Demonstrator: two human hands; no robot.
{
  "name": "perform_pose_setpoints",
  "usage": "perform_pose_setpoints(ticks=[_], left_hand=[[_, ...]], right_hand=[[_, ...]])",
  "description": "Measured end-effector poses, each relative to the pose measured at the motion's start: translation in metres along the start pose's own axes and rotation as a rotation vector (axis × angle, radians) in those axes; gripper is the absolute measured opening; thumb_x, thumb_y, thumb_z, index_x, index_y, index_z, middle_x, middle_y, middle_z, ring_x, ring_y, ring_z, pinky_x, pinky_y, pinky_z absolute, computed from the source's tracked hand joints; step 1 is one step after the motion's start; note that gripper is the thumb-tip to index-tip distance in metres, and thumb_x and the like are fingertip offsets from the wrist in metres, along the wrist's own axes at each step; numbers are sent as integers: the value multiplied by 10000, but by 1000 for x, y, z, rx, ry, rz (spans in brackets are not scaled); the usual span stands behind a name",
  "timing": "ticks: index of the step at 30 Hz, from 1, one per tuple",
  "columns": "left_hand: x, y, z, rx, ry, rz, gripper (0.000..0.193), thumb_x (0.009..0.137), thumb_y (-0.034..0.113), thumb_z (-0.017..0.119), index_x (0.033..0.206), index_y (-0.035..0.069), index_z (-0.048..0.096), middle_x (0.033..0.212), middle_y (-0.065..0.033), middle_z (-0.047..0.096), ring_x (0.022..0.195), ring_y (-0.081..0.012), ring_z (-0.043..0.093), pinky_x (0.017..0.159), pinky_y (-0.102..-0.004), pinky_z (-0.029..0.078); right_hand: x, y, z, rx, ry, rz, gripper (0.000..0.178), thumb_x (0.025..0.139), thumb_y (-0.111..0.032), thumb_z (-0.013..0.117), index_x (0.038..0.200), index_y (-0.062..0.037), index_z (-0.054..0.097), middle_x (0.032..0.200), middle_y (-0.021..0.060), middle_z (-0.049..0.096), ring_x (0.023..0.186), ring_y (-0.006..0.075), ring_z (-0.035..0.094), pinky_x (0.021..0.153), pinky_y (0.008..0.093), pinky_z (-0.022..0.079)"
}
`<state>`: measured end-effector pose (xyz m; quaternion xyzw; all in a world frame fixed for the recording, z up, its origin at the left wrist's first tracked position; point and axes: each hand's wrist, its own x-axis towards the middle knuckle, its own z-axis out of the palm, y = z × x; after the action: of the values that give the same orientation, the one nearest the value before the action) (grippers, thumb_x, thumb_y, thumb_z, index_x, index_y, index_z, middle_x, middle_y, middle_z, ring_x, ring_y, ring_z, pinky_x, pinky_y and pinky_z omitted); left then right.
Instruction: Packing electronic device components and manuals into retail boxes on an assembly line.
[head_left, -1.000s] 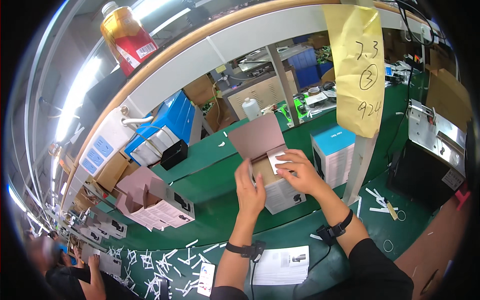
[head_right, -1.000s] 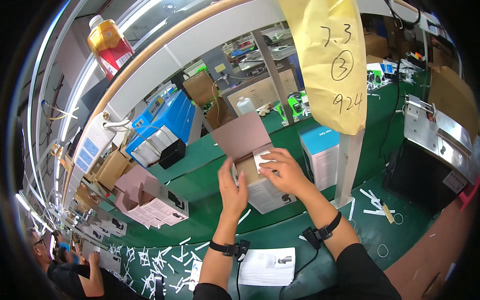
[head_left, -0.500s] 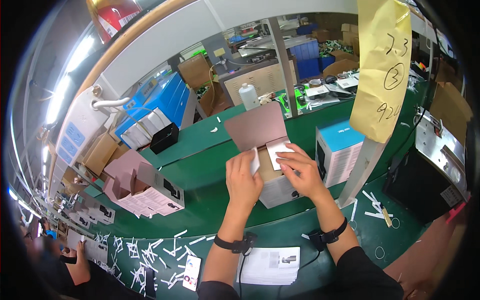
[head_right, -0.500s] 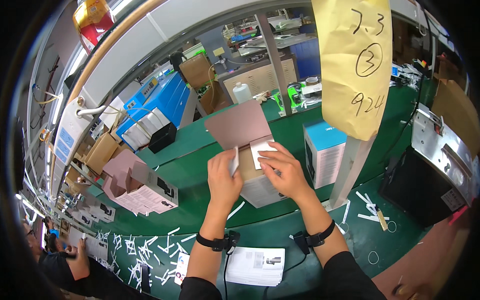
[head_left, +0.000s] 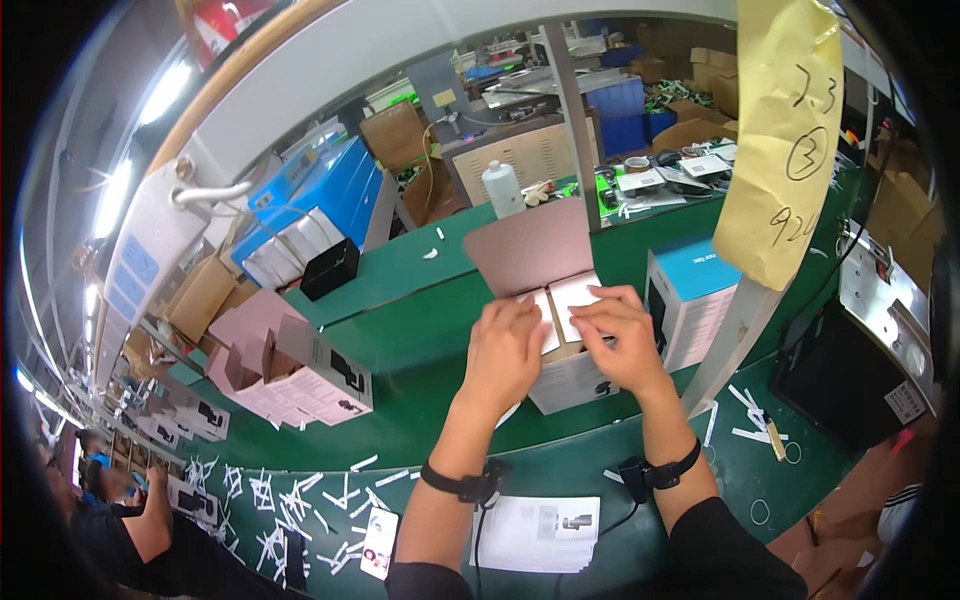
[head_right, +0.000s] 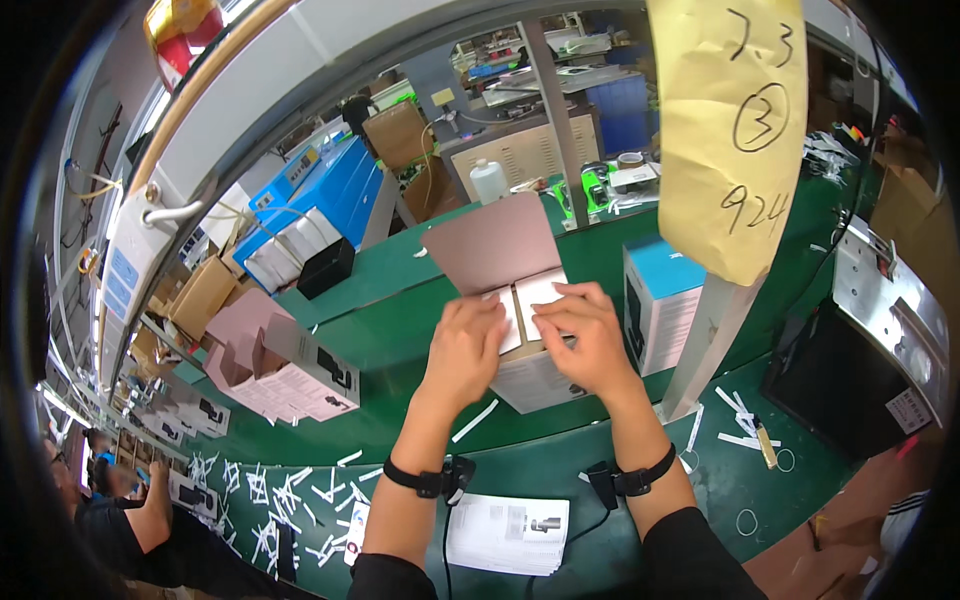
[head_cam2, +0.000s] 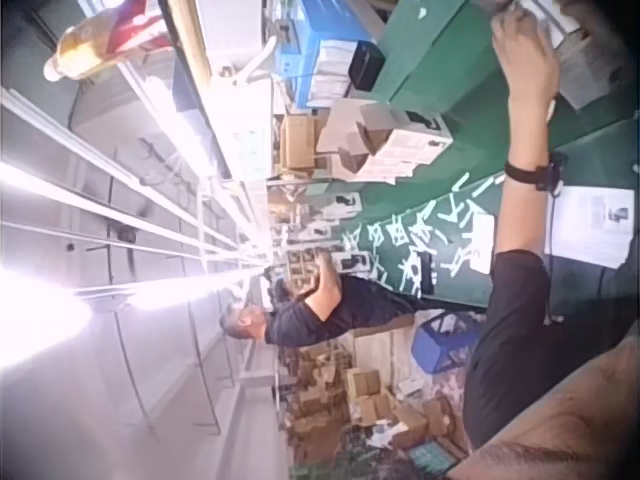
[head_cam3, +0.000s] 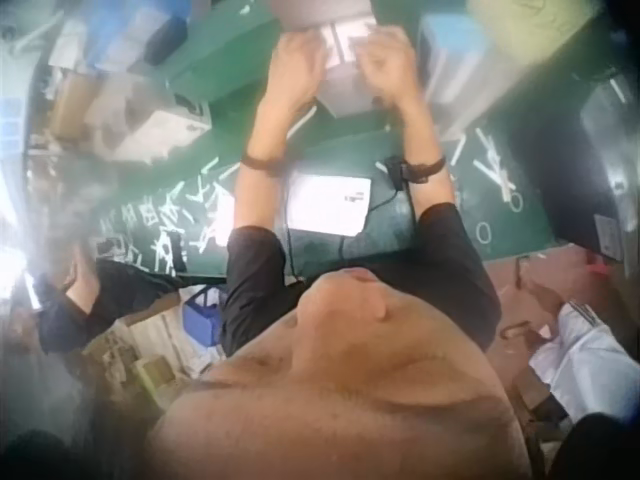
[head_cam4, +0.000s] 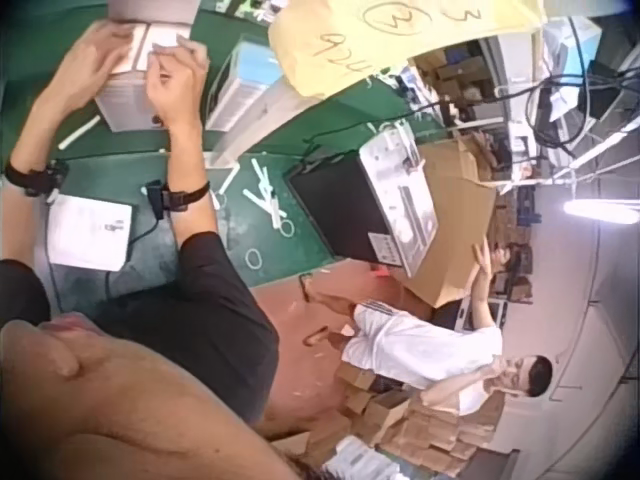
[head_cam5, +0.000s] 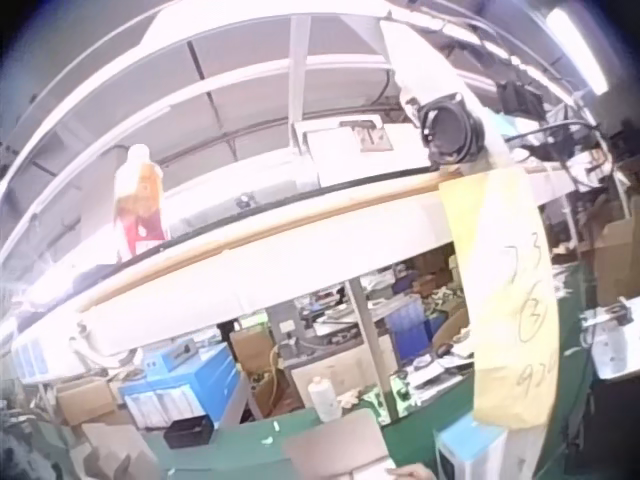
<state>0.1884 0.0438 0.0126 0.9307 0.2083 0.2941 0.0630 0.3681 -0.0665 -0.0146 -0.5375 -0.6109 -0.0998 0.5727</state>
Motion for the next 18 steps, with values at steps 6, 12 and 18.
perform_pose_setpoints(ticks=[6,12,18], left_hand=[[16,-1,37,-414,159,-657,786,843,210,785,1463,-30,366,1453,-298,391,1438,-423,259,1166,-482,275],[15,-13,52,-945,513,-233,845,801,59,772,1499,16,298,1433,-202,480,1358,-327,462,1200,-464,275],[6,-4,49,-607,351,106,531,644,191,915,1045,67,590,1211,-160,628,1168,-361,610,1114,-552,381]], right_hand=[[-12,28,12,416,54,404,740,821,8,637,1494,-64,337,1368,155,517,1272,260,489,1046,395,390],[-8,28,18,389,179,306,755,803,-1,656,1496,-69,364,1487,180,431,1452,394,319,1192,491,269],[-15,51,-1,360,89,-10,392,767,-111,761,1132,-49,632,1298,145,556,1375,397,454,1147,504,340]])
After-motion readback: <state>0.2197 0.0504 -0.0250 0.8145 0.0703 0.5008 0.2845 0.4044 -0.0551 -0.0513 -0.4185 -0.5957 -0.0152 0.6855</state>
